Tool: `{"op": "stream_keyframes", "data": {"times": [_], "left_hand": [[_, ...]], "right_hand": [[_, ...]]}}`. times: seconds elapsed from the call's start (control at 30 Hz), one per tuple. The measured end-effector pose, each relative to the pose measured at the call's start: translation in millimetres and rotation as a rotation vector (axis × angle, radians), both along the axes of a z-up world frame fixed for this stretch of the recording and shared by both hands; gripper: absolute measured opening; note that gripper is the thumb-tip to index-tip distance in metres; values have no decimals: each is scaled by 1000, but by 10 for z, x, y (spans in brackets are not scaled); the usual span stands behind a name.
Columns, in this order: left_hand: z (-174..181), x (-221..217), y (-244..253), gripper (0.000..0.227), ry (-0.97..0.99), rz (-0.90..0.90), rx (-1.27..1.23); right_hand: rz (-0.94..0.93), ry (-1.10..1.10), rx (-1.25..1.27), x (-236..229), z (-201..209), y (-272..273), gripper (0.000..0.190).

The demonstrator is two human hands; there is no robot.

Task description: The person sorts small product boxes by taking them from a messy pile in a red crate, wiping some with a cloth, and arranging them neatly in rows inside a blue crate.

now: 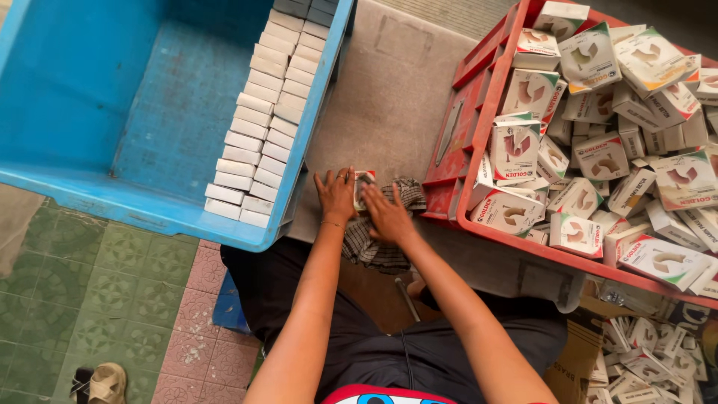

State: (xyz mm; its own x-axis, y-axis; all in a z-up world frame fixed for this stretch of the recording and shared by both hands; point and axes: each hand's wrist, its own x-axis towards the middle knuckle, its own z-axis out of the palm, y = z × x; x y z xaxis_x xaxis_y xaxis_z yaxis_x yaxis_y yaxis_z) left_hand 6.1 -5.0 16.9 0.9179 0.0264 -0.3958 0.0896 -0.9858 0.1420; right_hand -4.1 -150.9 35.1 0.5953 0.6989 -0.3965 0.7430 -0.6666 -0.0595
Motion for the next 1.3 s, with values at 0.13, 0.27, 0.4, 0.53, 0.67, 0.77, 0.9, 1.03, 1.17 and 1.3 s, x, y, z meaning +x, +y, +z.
{"op": "stream_keyframes", "data": {"times": [0.13,0.27,0.4,0.53,0.67,0.77,0.9,1.03,1.17,1.3], "left_hand": [[-2,19,-25,110,18,15,3],[-152,39,-40,103,12,10,25],[-62,-14,-22,108,12,-15,-25],[278,-107,-94,104,4,-30,-13],[493,-7,-246,105,-35,-91,15],[183,128,-369,111,-46,-176,60],[-237,240,-320,108,-192,-197,-25],[6,128,-181,110,-400,-56,-437],[100,-10,-17,110,-285,-88,-562],[64,-57,15,103,-301,-102,-500]], "right_hand": [[-209,-15,-23,133,-235,74,92],[-301,100,-51,0,-305,253,98],[-211,82,116,-318,-190,-29,94],[-385,225,623,-542,-76,-335,81],[-570,272,826,-607,-83,-447,78],[-591,253,855,-625,-62,-443,79],[-641,209,902,-642,-27,-464,78],[-703,106,934,-587,91,-451,79],[-673,161,916,-541,227,-283,75],[-515,172,677,-551,-14,-160,74]]}}
